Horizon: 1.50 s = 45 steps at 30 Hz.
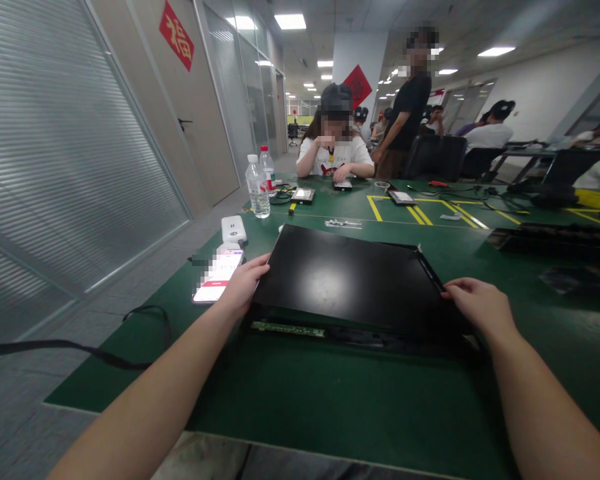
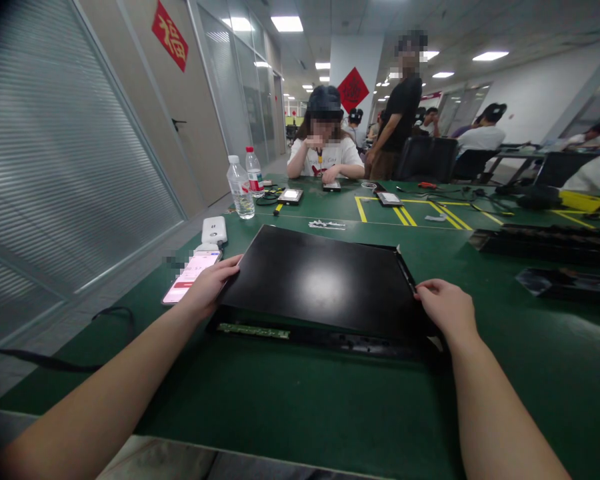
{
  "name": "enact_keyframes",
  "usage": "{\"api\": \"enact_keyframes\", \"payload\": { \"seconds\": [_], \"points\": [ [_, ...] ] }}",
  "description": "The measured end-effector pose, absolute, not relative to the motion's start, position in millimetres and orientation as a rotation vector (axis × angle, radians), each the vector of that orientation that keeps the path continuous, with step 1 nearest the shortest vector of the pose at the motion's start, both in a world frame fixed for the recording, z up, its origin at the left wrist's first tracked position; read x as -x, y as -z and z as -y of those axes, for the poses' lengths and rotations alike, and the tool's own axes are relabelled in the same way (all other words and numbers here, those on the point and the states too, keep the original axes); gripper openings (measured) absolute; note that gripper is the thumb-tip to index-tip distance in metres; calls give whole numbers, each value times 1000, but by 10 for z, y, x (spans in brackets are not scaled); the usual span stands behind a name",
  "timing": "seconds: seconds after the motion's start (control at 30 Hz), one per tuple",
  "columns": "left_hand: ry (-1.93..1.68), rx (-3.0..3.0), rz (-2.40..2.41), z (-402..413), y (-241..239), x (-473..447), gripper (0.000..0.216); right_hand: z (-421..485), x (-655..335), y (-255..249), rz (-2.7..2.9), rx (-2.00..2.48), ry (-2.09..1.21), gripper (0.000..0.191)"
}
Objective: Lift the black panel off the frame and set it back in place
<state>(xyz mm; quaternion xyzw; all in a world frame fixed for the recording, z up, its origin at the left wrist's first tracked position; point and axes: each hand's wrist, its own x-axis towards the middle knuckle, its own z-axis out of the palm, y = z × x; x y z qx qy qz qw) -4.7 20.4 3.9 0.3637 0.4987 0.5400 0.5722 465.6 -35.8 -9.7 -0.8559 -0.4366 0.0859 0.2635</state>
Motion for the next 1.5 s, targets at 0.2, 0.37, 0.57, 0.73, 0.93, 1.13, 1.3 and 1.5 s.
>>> {"api": "enact_keyframes", "payload": {
  "seconds": [0.2,0.37,0.57,0.73,0.93,1.13,1.3,1.5],
  "points": [
    [-1192,-1041,-1342,-210,10,79,41,328,-4705,157,1188,2307,-199,16],
    [-1167,-1359,-1507,-252,95,125,35,328,-4728,181,1166,2289,-191,13],
    [-989,-1684,-1515,-305,199,195,40,336,-4733,193,1153,2250,-203,13],
    [-851,-1765,-1676,-340,273,222,54,337,-4718,177,1148,2254,-217,13],
    [-751,-1801,-1768,-321,300,187,62,345,-4687,129,1129,2277,-249,12],
    [-732,-1859,-1760,-321,310,196,62,328,-4733,152,1129,2276,-250,15],
    [-770,-1854,-1758,-321,306,206,57,314,-4800,211,1159,2249,-246,17],
    [-776,-1827,-1759,-299,281,194,56,295,-4861,275,1183,2219,-255,21]
  ]
}}
